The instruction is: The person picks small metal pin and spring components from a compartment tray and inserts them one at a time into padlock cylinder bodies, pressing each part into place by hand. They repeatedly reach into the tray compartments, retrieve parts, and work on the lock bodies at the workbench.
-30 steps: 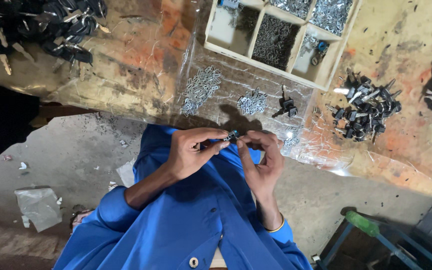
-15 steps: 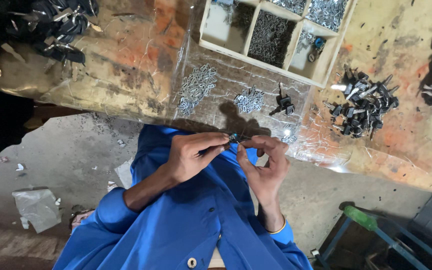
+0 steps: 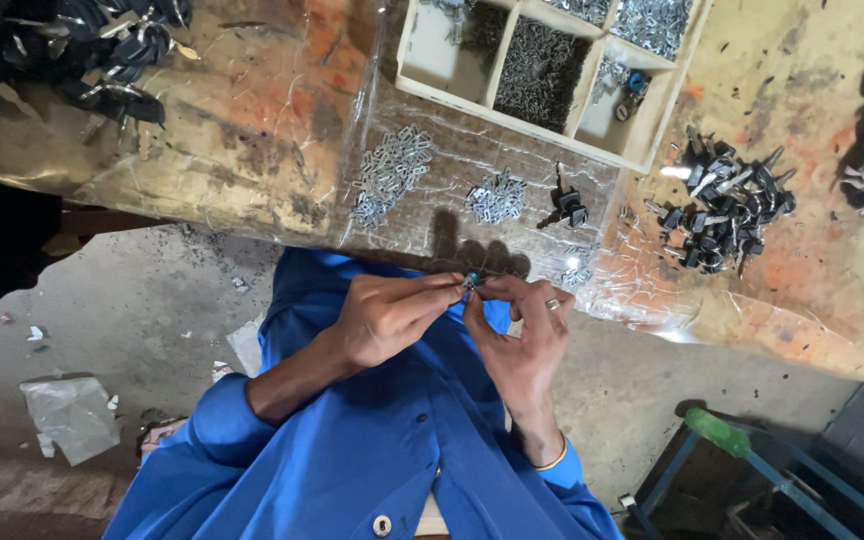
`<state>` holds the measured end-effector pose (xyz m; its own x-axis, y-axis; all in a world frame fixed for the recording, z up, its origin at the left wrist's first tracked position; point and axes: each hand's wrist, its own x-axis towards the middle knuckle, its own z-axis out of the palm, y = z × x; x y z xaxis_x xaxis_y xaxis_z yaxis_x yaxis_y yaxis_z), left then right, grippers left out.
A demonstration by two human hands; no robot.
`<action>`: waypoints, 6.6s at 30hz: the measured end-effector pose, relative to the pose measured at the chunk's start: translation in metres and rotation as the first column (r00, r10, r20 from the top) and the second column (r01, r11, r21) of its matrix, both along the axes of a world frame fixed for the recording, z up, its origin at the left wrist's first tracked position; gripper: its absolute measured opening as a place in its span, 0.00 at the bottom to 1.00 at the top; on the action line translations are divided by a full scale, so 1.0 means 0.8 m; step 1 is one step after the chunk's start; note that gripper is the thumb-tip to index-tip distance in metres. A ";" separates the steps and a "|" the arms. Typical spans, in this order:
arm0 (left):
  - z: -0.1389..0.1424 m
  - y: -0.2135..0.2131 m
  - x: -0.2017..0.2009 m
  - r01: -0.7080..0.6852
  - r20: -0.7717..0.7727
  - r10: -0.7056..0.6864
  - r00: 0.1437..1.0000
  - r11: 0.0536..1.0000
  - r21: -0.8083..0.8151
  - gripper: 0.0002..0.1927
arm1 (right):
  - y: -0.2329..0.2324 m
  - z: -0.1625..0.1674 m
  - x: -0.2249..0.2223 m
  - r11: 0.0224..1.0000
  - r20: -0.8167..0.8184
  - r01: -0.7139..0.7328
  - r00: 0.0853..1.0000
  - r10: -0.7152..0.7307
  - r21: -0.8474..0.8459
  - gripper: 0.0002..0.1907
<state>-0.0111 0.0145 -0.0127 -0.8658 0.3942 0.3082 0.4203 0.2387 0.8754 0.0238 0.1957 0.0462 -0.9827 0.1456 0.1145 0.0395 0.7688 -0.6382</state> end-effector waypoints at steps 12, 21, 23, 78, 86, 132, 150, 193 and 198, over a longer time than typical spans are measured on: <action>0.000 0.004 0.004 0.052 0.211 -0.082 0.974 0.988 0.147 0.10 | 0.041 -0.011 0.016 0.996 -0.048 -0.077 0.996 0.079 0.037 0.14; -0.010 -0.014 -0.002 -0.165 0.467 0.028 0.884 0.953 0.256 0.11 | 0.058 -0.034 0.019 0.918 -0.173 -0.079 0.973 0.156 0.388 0.16; -0.013 -0.015 -0.003 -0.193 0.513 0.026 0.858 0.942 0.275 0.11 | 0.063 -0.037 0.021 0.915 -0.155 -0.110 0.971 0.182 0.388 0.16; -0.011 -0.059 -0.004 -0.312 0.373 0.183 0.910 0.893 0.324 0.12 | -0.038 0.002 -0.090 0.918 -0.010 -0.310 0.947 0.322 0.246 0.18; -0.016 -0.067 -0.004 -0.385 0.390 0.272 0.880 0.889 0.247 0.11 | -0.038 -0.001 -0.081 0.917 0.031 -0.306 0.951 0.309 0.256 0.22; -0.008 0.002 0.003 -0.064 0.351 -0.020 0.936 0.972 0.227 0.11 | 0.082 -0.014 -0.001 0.918 -0.119 -0.095 0.981 0.152 0.384 0.19; -0.015 0.000 0.002 -0.191 0.565 -0.027 0.825 0.927 0.323 0.10 | 0.078 -0.028 0.008 0.930 -0.202 -0.100 0.963 0.180 0.354 0.16; -0.010 0.023 0.010 -0.023 0.367 -0.066 0.928 0.973 0.231 0.12 | 0.087 -0.008 0.009 0.984 0.084 0.077 0.994 -0.064 -0.161 0.12; -0.010 0.020 0.010 -0.073 0.403 -0.044 0.914 0.960 0.269 0.11 | 0.107 -0.013 -0.004 0.873 -0.011 0.215 0.972 -0.233 0.438 0.18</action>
